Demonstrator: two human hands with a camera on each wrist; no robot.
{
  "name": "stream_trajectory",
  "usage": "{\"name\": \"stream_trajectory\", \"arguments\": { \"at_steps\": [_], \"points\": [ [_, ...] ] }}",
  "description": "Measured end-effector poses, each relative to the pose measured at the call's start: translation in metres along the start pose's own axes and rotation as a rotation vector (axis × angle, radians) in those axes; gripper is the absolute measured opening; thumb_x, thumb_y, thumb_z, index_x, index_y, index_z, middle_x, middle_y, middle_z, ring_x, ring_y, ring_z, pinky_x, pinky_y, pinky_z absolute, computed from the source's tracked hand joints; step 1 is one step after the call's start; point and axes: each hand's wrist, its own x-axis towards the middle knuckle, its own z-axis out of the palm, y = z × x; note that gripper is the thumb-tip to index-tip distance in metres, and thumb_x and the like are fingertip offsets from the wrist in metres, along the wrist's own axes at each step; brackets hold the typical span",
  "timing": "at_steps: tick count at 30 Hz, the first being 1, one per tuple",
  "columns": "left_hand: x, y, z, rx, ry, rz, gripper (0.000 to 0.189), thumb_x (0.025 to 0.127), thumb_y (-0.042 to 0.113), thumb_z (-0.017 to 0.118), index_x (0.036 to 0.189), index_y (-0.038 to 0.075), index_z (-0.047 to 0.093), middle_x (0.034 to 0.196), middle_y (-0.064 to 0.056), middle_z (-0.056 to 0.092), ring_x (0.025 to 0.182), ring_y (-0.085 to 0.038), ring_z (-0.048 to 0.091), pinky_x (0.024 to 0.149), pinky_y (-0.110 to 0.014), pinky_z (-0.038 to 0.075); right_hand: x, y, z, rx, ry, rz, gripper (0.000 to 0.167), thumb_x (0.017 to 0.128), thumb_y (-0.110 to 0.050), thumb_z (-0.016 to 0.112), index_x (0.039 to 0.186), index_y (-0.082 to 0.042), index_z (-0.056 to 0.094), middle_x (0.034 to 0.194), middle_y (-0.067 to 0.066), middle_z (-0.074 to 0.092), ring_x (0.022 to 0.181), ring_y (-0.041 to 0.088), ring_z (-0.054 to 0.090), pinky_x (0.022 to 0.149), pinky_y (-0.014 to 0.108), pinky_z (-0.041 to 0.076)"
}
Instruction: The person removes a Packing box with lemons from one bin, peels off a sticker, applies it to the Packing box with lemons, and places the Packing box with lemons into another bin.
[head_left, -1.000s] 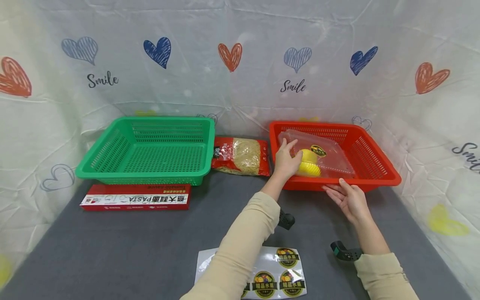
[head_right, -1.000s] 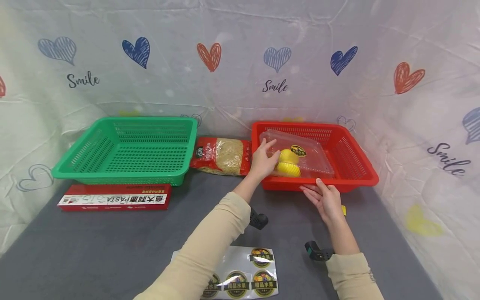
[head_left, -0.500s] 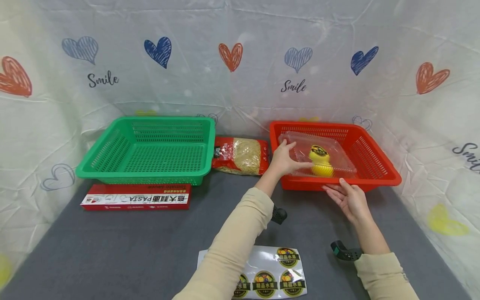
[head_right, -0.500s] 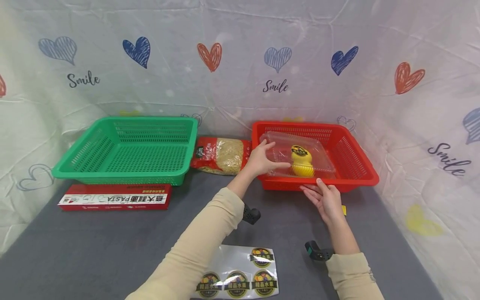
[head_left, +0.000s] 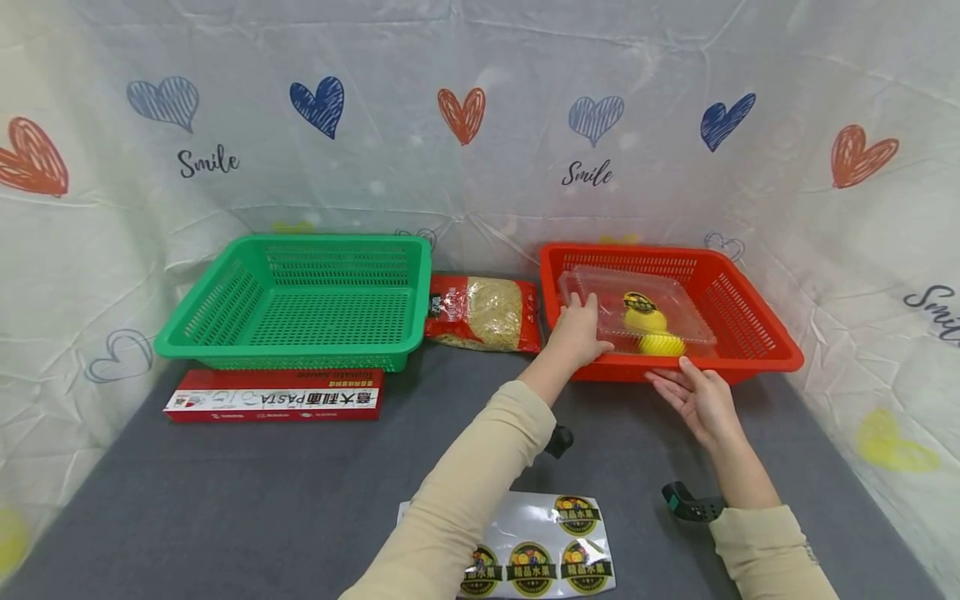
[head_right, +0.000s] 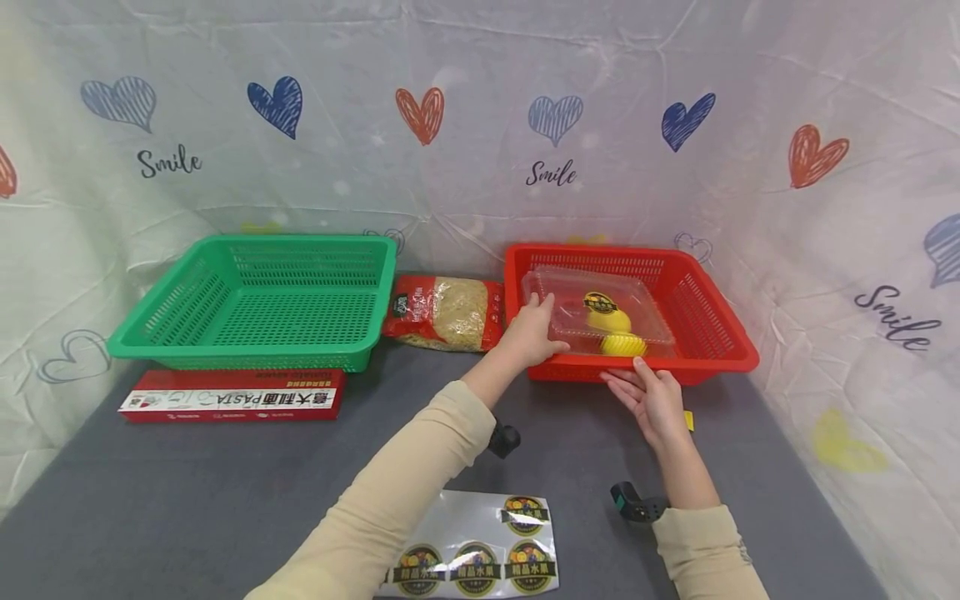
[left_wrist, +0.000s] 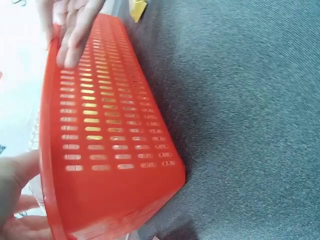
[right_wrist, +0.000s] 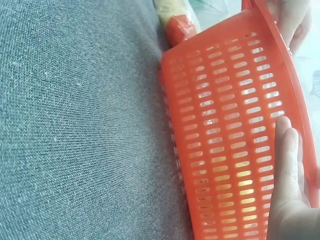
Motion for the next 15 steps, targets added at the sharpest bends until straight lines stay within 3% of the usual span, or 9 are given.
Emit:
{"name": "stream_trajectory", "arguments": {
  "at_steps": [4, 8, 15],
  "points": [
    [-0.0042, 0.0016, 0.0022, 0.138, 0.084, -0.001, 0.063, 0.077, 0.033, 0.073, 0.130, 0.009, 0.049, 0.123, -0.009, 0.055, 0.106, -0.020, 0.057, 0.088, -0.026, 0.046, 0.0006, 0.0001, 0.0003, -0.010, -0.008, -0.014, 0.040, 0.089, -0.025, 0.057, 0.115, -0.005, 0.034, 0.092, 0.006, 0.069, 0.088, 0.022, 0.066, 0.082, 0.032, 0.046],
    [-0.0070, -0.0001, 0.0022, 0.152, 0.132, -0.012, 0.033, 0.077, 0.027, 0.074, 0.105, 0.012, 0.064, 0.096, -0.003, 0.062, 0.085, -0.016, 0.061, 0.075, -0.025, 0.051, 0.0001, 0.0006, 0.0007, -0.015, -0.011, -0.026, 0.040, 0.089, -0.025, 0.057, 0.115, -0.006, 0.035, 0.092, 0.006, 0.069, 0.088, 0.021, 0.066, 0.080, 0.031, 0.048],
    [-0.0061, 0.0005, 0.0031, 0.180, 0.092, -0.021, 0.025, 0.078, 0.022, 0.073, 0.100, 0.013, 0.067, 0.092, -0.002, 0.060, 0.080, -0.014, 0.059, 0.073, -0.024, 0.052, 0.0002, 0.0018, 0.0008, -0.008, -0.003, -0.023, 0.041, 0.089, -0.026, 0.058, 0.118, -0.009, 0.035, 0.094, 0.004, 0.069, 0.090, 0.022, 0.066, 0.081, 0.030, 0.048]
  ]
}}
